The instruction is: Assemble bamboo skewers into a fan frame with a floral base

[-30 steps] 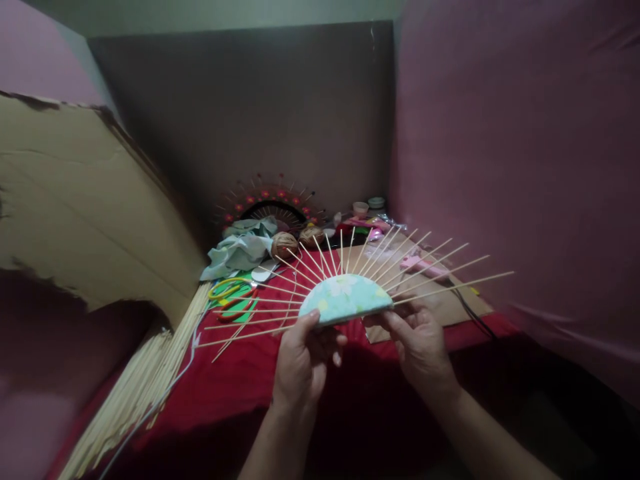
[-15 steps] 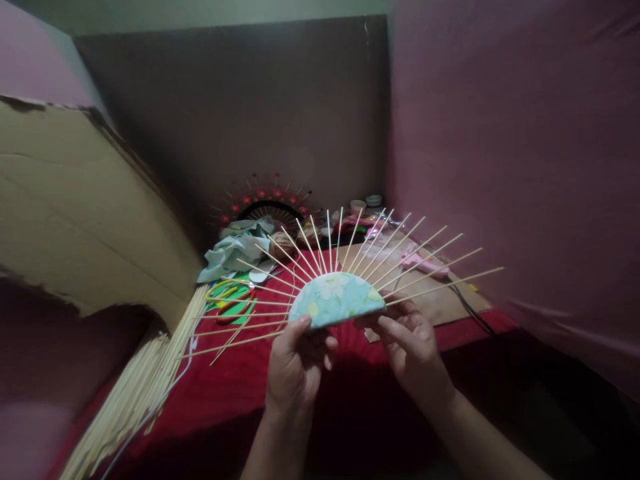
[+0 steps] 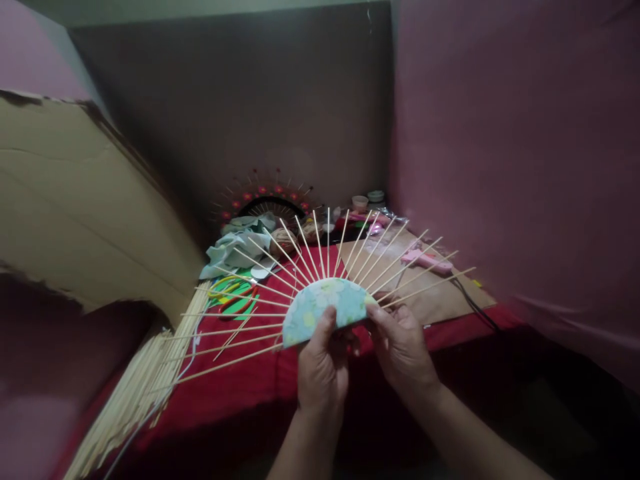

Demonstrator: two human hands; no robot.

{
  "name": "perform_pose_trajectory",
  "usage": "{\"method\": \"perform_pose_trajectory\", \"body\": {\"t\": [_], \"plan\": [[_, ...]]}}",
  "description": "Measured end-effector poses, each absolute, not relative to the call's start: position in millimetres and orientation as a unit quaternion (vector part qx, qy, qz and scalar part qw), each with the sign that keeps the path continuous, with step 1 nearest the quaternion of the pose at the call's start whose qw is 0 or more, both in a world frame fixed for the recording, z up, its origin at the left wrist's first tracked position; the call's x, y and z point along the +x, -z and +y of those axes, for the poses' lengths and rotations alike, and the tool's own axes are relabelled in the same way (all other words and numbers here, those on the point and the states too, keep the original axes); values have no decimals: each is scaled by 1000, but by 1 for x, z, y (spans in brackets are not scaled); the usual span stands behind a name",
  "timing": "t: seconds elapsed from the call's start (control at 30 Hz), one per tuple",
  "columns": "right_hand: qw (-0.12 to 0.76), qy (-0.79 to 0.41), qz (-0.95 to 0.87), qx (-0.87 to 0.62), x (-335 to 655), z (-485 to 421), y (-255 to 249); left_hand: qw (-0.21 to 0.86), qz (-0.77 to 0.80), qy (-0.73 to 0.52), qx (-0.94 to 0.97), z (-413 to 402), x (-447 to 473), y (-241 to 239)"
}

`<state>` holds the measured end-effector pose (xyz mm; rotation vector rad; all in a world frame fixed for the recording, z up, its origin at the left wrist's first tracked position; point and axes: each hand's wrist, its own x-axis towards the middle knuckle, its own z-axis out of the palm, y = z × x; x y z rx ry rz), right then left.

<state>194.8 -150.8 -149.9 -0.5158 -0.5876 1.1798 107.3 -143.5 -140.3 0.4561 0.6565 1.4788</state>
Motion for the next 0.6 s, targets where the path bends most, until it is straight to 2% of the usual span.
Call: {"method": "perform_pose_trajectory", "body": {"t": [0.6], "plan": [[757, -521, -311, -244, 195, -151, 164, 657, 318, -661, 177, -134, 98, 134]]}}
